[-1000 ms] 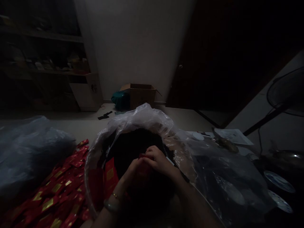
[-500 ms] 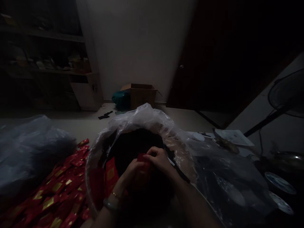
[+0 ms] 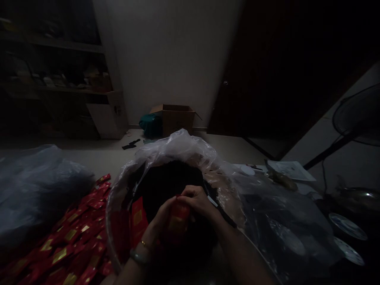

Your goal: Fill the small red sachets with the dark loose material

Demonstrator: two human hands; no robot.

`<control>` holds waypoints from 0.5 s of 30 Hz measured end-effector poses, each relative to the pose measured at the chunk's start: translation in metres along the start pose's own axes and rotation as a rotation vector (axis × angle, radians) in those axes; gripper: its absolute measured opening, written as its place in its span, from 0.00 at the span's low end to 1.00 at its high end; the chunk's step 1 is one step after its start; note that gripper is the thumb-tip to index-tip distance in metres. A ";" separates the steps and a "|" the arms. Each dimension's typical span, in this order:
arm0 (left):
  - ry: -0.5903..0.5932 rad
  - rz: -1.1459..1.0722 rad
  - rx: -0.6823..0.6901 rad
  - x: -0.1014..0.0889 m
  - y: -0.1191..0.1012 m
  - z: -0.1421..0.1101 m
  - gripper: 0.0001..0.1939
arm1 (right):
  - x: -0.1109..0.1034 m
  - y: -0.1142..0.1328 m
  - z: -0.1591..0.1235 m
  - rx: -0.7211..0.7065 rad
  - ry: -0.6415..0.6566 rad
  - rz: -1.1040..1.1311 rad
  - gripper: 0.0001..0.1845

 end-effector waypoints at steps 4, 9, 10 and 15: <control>0.139 -0.042 -0.104 0.011 0.001 -0.005 0.32 | -0.001 0.000 0.001 -0.050 -0.014 0.000 0.10; 0.120 -0.048 -0.086 0.011 -0.005 -0.007 0.27 | -0.004 0.007 0.003 -0.156 0.009 -0.038 0.10; 0.130 -0.047 -0.100 0.012 -0.005 -0.007 0.29 | -0.004 0.008 0.003 -0.172 0.014 -0.045 0.11; 0.172 -0.066 -0.151 0.018 -0.002 -0.007 0.33 | -0.006 0.007 0.004 -0.197 -0.018 -0.083 0.11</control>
Point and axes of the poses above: each hand's wrist, its own z-axis towards the middle knuckle, its own x-axis out of the palm, y = z × x, the point moved 6 cm from there along z, towards the middle knuckle, and after that the axes turned 10 degrees about -y, right-handed, at the moved point
